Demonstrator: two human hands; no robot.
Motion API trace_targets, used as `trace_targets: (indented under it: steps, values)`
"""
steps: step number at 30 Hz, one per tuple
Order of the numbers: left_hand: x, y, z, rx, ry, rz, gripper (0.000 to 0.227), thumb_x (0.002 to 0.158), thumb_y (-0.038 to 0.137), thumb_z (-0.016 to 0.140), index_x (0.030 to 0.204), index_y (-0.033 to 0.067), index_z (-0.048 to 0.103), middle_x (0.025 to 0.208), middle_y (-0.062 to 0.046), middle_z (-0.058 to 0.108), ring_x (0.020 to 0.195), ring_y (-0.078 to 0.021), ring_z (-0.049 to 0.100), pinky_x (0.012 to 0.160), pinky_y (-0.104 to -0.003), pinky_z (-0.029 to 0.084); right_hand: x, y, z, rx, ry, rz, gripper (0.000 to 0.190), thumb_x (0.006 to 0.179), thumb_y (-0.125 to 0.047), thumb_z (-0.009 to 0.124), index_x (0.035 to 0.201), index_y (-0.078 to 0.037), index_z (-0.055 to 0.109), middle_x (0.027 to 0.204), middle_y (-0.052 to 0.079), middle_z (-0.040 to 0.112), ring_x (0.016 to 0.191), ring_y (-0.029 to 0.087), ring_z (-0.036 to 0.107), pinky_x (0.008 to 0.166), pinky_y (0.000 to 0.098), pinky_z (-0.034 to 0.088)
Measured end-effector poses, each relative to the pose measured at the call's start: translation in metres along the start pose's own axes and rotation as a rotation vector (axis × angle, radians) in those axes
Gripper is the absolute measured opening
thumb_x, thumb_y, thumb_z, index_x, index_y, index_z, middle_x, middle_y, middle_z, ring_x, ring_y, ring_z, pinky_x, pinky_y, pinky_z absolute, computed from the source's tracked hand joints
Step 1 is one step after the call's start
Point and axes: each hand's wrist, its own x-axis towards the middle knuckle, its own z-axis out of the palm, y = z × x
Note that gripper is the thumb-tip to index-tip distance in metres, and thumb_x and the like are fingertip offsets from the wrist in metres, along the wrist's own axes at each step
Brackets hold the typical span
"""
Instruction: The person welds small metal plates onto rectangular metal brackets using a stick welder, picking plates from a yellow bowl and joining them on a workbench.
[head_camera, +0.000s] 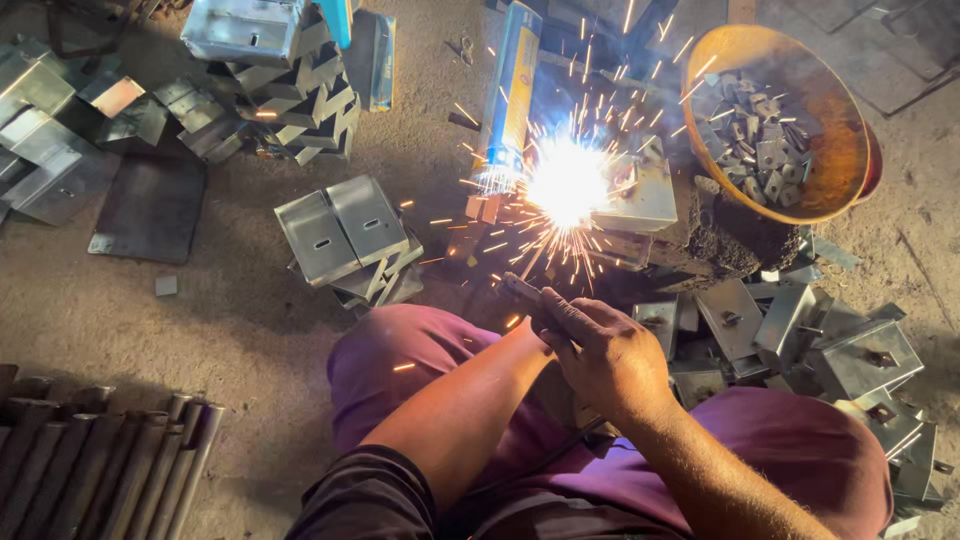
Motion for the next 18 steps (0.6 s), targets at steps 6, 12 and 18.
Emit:
trace_targets:
  steps: [6, 12, 18]
  values:
    - [0.0003, -0.0002, -0.0001, -0.002, 0.0, -0.005, 0.036, 0.103, 0.023, 0.061, 0.136, 0.0136, 0.048, 0.101, -0.012, 0.065, 0.066, -0.0235, 0.061, 0.059, -0.04, 0.056, -0.0009, 0.0027, -0.0022, 0.081, -0.027, 0.031, 0.035, 0.088, -0.023, 0.074, 0.123, -0.019, 0.074, 0.098, 0.002, 0.076, 0.082, 0.025, 0.074, 0.067, 0.0381, 0.058]
    - [0.0034, 0.0012, 0.0004, -0.003, 0.01, -0.005, 0.037, 0.104, 0.022, 0.06, 0.138, 0.0137, 0.047, 0.103, -0.013, 0.065, 0.067, -0.0243, 0.062, 0.06, -0.041, 0.057, -0.0029, 0.0074, 0.0019, 0.104, 0.023, 0.013, 0.036, 0.086, -0.024, 0.076, 0.122, -0.018, 0.074, 0.101, 0.002, 0.077, 0.086, 0.025, 0.074, 0.069, 0.0373, 0.058]
    - [0.0076, 0.0023, -0.003, -0.009, 0.033, -0.013, 0.039, 0.105, 0.021, 0.059, 0.14, 0.0138, 0.045, 0.105, -0.013, 0.066, 0.067, -0.0251, 0.062, 0.061, -0.041, 0.058, -0.0051, 0.0085, -0.0017, 0.087, 0.039, 0.004, 0.036, 0.086, -0.024, 0.077, 0.122, -0.022, 0.074, 0.109, 0.005, 0.077, 0.085, 0.026, 0.074, 0.068, 0.037, 0.058]
